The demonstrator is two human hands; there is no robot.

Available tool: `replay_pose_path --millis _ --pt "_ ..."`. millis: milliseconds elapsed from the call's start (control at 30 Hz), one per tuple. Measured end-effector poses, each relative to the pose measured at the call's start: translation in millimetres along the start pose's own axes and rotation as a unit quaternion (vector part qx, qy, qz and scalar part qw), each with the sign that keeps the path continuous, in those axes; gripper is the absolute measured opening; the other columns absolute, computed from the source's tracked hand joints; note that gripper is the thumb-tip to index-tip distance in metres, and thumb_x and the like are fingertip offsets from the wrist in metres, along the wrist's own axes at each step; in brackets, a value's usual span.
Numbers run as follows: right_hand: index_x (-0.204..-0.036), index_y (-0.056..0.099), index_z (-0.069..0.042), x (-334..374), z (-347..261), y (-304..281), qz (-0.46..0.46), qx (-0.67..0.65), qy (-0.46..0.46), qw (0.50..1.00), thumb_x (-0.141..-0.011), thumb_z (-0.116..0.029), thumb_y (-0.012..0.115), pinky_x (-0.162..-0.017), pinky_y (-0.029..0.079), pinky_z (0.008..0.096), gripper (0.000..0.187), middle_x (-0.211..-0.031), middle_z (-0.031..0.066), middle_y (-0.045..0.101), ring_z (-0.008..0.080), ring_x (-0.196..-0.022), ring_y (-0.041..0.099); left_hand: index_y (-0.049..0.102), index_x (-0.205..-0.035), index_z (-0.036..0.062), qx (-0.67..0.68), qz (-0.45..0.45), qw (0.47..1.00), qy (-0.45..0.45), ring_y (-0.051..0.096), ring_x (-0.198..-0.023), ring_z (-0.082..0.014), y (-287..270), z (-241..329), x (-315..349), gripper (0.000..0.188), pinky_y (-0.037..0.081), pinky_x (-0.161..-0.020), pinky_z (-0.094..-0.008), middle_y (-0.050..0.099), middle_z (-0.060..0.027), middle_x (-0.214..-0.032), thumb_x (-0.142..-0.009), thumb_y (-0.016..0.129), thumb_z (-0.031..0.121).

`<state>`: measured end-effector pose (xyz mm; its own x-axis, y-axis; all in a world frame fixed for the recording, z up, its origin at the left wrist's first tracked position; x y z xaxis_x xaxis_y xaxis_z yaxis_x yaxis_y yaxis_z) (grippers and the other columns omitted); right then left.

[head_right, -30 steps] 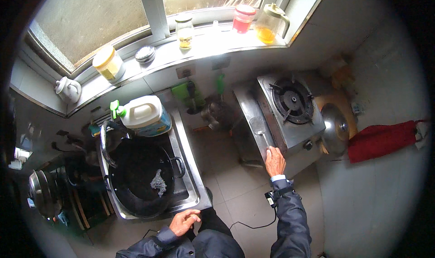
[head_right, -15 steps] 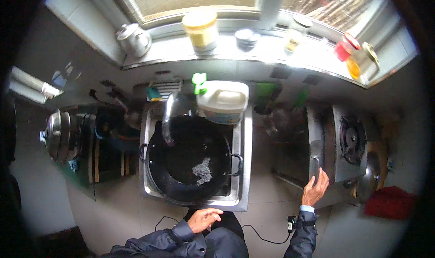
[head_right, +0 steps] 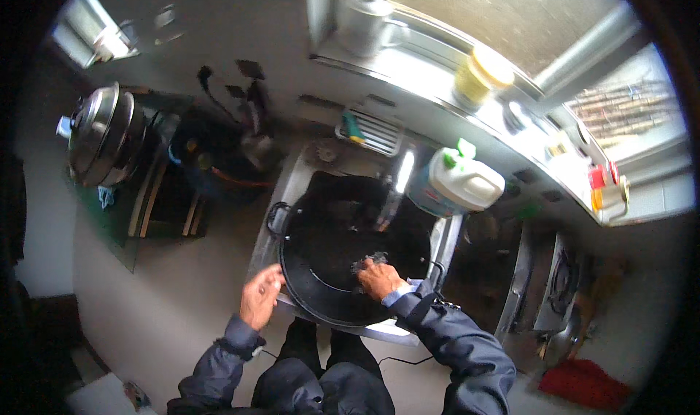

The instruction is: The person washes a black wok with a spatula and cloth, dries it, and places it on the stove. Then they retrieve a potato from the refrigerator and wash it under running water in the sink.

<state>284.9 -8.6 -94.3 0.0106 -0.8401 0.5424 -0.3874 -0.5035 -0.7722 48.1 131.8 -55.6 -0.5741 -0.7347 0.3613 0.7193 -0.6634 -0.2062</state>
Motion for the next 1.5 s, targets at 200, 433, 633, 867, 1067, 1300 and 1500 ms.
replay_pose_path --millis 200,433,633,867,1067,1300,1500 --pt "-0.104 0.075 -0.009 -7.1 10.5 23.9 -0.04 0.015 0.022 0.999 -0.09 -0.012 0.065 -0.074 0.061 0.05 0.017 -0.125 0.0263 0.06 0.0412 -0.087 0.073 0.056 -0.146 0.0009 -0.07 0.048 0.993 0.084 0.062 -0.098 -0.0186 -28.5 -18.0 -108.2 0.047 0.052 -0.088 -0.0317 0.065 -0.0114 -0.112 -0.103 0.063 0.018" --pt "-0.125 0.066 -0.013 -41.6 74.9 -8.8 0.096 0.06 0.149 0.982 -0.092 -0.006 0.057 -0.076 0.061 0.0528 0.034 -0.141 0.0325 0.049 0.0453 -0.09 0.072 0.065 -0.138 0.0062 -0.074 0.079 0.987 0.121 0.063 -0.101 -0.0235 -21.8 -17.4 -145.1 0.043 0.053 -0.091 -0.0345 0.06 -0.0119 -0.115 -0.095 0.066 0.009" --pt "-0.132 0.053 -0.01 -94.3 70.2 -48.3 0.273 -0.077 0.174 0.943 -0.084 0.004 0.063 -0.086 0.058 0.0553 0.051 -0.138 0.0329 0.045 0.0532 -0.101 0.064 0.068 -0.135 0.0075 -0.027 0.058 0.997 0.051 0.067 -0.102 -0.0222 -28.0 -33.0 -155.3 0.039 0.054 -0.089 -0.0331 0.065 -0.0121 -0.119 -0.096 0.065 0.008" --pt "-0.129 0.056 -0.008 -119.5 -28.2 -39.7 0.25 -0.365 0.011 0.897 -0.078 0.003 0.075 -0.087 0.056 0.0487 0.056 -0.124 0.0209 0.051 0.0441 -0.106 0.063 0.068 -0.135 0.0067 -0.055 0.048 0.994 0.08 0.068 -0.096 -0.0203 -30.5 -25.2 -153.5 0.039 0.053 -0.088 -0.0341 0.071 -0.0114 -0.113 -0.097 0.067 0.012" --pt "-0.136 0.063 -0.01 -49.6 -52.6 16.0 -0.05 -0.282 -0.039 0.957 -0.085 -0.014 0.079 -0.096 0.053 0.05 0.054 -0.124 0.0231 0.058 0.0427 -0.111 0.062 0.07 -0.135 0.0125 -0.042 0.061 0.99 0.117 0.066 -0.092 -0.0245 -32.2 -18.4 -149.6 0.039 0.05 -0.092 -0.0378 0.078 -0.009 -0.101 -0.098 0.068 0.024" --pt "-0.128 0.064 -0.012 -24.1 53.4 20.1 -0.032 0.035 0.097 0.994 -0.086 -0.005 0.064 -0.075 0.06 0.0526 0.043 -0.128 0.0304 0.056 0.0444 -0.089 0.072 0.07 -0.137 0.0186 -0.033 0.044 0.993 0.108 0.061 -0.1 -0.0169 -28.3 -22.4 -146.1 0.043 0.036 -0.106 -0.0396 0.078 0.0074 -0.091 -0.101 0.064 0.042" --pt "-0.128 0.063 -0.01 -81.0 64.5 -19.0 0.2 0.033 0.107 0.973 -0.082 0.0 0.062 -0.071 0.059 0.0528 0.047 -0.125 0.0299 0.056 0.0461 -0.085 0.069 0.07 -0.136 0.0161 -0.055 0.052 0.986 0.148 0.063 -0.098 -0.0176 -27.8 -19.6 -144.5 0.043 0.039 -0.103 -0.0385 0.078 0.005 -0.09 -0.101 0.065 0.041"
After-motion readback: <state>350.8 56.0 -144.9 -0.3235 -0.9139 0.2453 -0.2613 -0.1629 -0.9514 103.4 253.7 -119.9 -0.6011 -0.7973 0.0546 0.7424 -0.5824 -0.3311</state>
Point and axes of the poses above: each hand's wrist, its own x-axis away from the middle knuckle, its own y-axis out of the palm, z = x × y, the point moved 8 cm from there along -x, towards the middle knuckle
